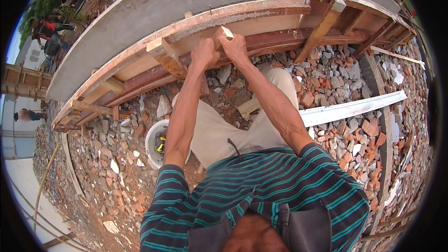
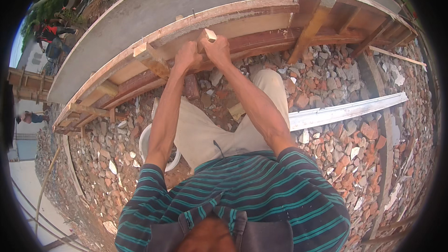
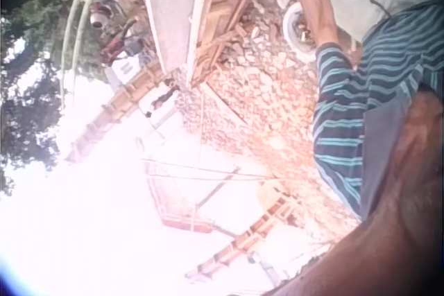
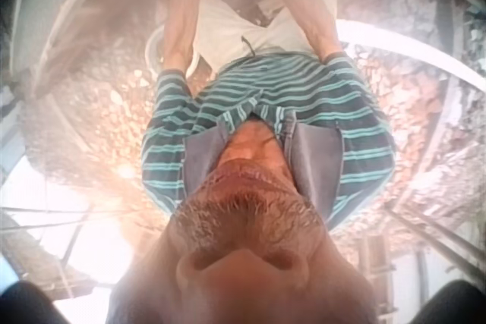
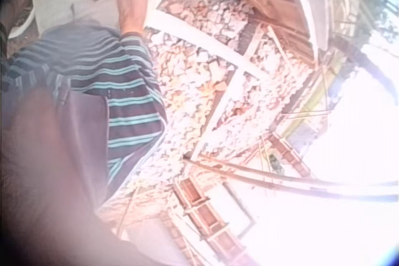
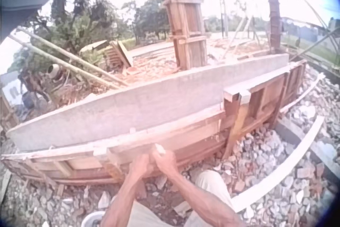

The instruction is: The person assembles a curved wooden formwork by placing small wooden blocks against a curved beam and securing them with nails. They use a hammer to drive nails and a hand saw to trim a block to fit the curve.

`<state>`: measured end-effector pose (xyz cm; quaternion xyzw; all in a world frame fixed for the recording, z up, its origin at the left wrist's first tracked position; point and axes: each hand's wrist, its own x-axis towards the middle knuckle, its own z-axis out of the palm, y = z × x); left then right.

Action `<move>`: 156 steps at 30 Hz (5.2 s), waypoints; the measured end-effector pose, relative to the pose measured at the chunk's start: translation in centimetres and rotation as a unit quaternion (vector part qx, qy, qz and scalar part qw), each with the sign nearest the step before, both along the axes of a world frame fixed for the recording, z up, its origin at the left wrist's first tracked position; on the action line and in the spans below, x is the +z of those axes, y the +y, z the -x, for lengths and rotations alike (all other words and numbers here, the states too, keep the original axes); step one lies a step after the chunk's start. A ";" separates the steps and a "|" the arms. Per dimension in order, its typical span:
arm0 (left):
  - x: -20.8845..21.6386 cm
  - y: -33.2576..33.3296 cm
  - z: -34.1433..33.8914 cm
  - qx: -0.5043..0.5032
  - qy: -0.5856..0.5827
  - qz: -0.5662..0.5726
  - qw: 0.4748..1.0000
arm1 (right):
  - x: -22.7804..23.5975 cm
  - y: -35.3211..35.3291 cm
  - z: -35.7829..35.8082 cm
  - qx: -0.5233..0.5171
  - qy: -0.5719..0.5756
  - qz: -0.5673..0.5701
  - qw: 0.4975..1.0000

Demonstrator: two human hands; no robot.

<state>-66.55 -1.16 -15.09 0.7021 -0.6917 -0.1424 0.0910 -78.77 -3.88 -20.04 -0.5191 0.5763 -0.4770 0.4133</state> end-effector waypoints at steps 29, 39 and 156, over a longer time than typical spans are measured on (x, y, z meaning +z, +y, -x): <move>-4.1 -3.0 -4.0 -0.066 0.065 0.071 0.993 | -2.1 -1.9 -2.2 0.072 -0.060 0.105 0.990; -5.5 -3.1 -2.7 -0.024 0.141 0.153 0.978 | -2.3 -2.2 -2.5 -0.014 0.075 0.120 0.990; -3.5 -1.9 -5.0 -0.040 0.048 -0.018 0.998 | -1.1 11.4 8.5 0.152 -0.216 -0.196 0.945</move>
